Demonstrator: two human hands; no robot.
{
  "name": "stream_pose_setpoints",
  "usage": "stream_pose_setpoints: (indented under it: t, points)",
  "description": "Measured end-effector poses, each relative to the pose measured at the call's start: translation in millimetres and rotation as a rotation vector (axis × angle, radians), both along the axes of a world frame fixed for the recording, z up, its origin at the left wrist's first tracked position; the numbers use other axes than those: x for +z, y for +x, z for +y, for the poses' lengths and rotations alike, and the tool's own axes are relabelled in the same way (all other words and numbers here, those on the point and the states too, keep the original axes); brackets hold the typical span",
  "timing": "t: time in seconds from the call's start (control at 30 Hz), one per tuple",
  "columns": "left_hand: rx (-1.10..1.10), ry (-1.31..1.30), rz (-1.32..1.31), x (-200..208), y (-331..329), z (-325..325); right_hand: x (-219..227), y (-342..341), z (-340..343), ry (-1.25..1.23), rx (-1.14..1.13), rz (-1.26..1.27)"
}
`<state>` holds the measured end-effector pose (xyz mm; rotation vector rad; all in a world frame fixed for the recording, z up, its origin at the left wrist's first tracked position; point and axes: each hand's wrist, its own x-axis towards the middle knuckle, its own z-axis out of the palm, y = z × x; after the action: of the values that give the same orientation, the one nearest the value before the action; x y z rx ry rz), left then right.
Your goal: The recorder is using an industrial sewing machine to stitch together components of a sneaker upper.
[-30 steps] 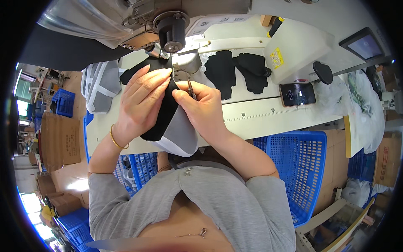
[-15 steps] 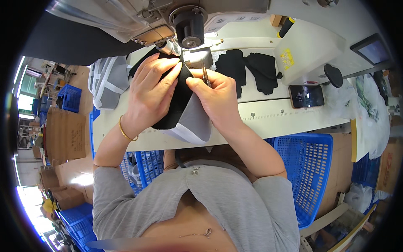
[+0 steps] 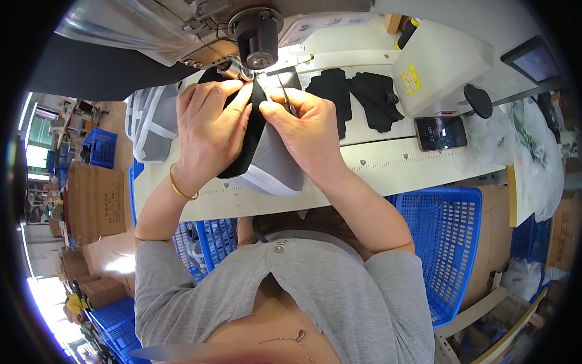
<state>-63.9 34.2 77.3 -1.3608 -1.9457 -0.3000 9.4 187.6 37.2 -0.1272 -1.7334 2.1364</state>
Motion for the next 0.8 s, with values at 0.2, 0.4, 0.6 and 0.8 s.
stream_pose_setpoints:
  t: [0.2, 0.4, 0.6, 0.8]
  points:
    - [0.006, -0.018, -0.006, 0.9, -2.0, -1.3, 0.2, -1.2, -0.2, 0.042, -0.020, 0.002]
    - [-0.067, 0.127, -0.306, 3.7, -12.7, -20.3, -1.5, -1.4, 3.3, 0.073, -0.037, -0.022]
    - [-0.079, 0.865, -1.512, -28.2, -30.5, -56.0, 3.4, 3.1, 2.9, 0.143, -0.045, -0.055]
    - [-0.197, 0.838, -2.001, -17.0, -28.1, -33.2, 7.2, -0.7, 3.6, 0.381, -0.109, -0.021]
